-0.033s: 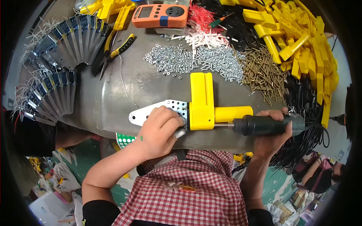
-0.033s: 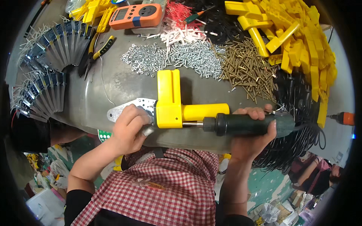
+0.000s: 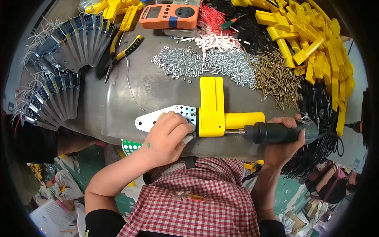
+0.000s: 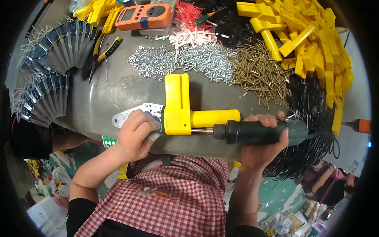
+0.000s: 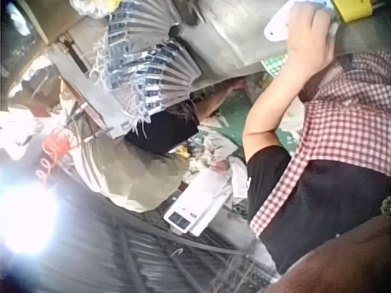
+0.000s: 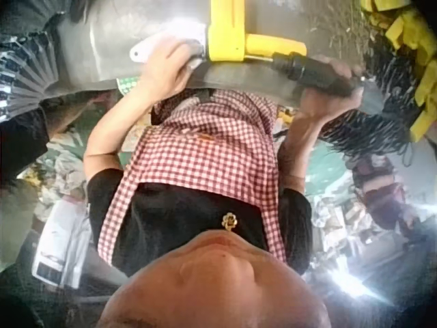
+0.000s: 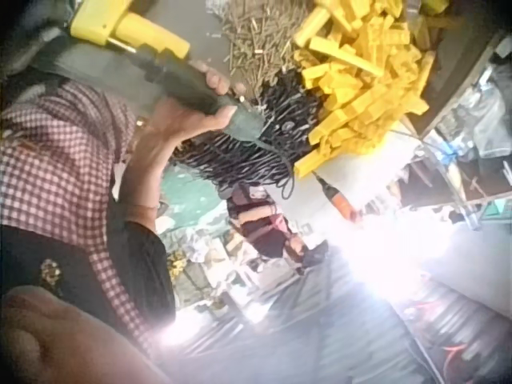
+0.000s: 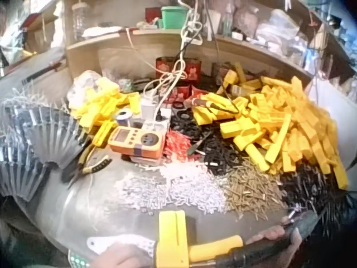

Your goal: Soldering wires and assembling the yellow plastic housing of a hand-held industrial tool using a soldering iron and power screwdriver.

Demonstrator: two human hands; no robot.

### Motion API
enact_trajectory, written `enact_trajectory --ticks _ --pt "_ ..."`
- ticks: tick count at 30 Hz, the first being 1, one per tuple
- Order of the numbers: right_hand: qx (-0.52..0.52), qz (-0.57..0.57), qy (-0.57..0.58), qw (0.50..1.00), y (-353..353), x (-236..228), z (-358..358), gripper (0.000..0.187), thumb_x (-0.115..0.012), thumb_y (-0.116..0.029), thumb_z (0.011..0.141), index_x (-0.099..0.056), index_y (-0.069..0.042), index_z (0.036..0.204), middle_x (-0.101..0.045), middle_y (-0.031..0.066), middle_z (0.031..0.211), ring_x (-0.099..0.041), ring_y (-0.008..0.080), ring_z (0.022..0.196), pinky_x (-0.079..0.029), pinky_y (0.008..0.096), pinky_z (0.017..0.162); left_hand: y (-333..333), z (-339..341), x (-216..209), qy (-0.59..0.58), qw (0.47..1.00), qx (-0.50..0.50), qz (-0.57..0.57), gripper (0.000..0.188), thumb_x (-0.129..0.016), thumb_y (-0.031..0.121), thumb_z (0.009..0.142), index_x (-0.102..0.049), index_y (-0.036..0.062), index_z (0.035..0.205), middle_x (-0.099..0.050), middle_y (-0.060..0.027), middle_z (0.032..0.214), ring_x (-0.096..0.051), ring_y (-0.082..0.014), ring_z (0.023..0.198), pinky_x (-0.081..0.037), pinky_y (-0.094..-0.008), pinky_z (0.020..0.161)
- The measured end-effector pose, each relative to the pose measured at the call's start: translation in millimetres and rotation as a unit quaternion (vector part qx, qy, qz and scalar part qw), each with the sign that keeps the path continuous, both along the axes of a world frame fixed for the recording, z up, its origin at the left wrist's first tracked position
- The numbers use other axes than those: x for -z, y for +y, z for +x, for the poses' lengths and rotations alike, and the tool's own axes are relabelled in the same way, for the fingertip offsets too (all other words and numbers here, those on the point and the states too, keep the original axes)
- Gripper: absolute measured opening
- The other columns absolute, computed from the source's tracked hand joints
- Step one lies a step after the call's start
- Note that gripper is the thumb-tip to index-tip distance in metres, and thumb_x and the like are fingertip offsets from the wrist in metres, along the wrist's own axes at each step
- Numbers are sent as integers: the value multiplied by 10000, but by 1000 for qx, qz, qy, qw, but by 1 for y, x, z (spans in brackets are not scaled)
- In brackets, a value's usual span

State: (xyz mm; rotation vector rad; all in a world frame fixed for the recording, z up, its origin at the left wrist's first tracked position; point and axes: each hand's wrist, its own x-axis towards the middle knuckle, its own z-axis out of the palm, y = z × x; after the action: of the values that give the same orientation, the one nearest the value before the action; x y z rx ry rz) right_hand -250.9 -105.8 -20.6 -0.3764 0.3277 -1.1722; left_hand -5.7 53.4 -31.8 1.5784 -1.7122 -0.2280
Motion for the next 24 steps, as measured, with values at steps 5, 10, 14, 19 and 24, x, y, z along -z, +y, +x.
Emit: enact_trajectory --ticks 5,10,14,19,24 --pt "25 18 -17 999 4 2 3 357 -553 -280 891 -453 -140 1203 -486 -21 880 -511 129 882 -387 382 961 -3 -2 0 -21 1000 10 0 297 -667 -17 563 -566 24 839 -520 -98 763 -502 -289 677 -367 -384 604" --pt "38 0 -15 999 6 0 1 371 -560 -310 880 -469 -147 1201 -523 -3 846 -520 151 862 -386 398 956 -7 -6 0 -26 1000 10 -14 310 -660 12 557 -560 35 850 -502 -104 773 -495 -302 699 -361 -397 609" --pt "16 27 -96 995 5 11 7 400 -605 -295 849 -479 -129 1190 -543 2 837 -528 149 864 -383 380 932 -6 -9 11 -56 997 -35 -46 297 -661 50 555 -555 40 832 -485 -121 757 -476 -322 691 -356 -405 604" --pt "82 81 22 993 3 -19 5 433 -619 -355 855 -479 -134 1200 -537 9 744 -537 152 763 -415 374 836 5 -6 13 -57 997 -45 -12 263 -663 50 590 -543 24 823 -488 -138 777 -469 -336 699 -367 -413 628" --pt "278 -259 532 756 -100 -134 -103 451 -482 -468 941 -515 -35 1065 -563 84 726 -544 177 598 -453 297 543 10 2 15 -60 998 -10 21 369 -706 76 621 -537 13 943 -503 -147 849 -487 -349 763 -392 -430 688"
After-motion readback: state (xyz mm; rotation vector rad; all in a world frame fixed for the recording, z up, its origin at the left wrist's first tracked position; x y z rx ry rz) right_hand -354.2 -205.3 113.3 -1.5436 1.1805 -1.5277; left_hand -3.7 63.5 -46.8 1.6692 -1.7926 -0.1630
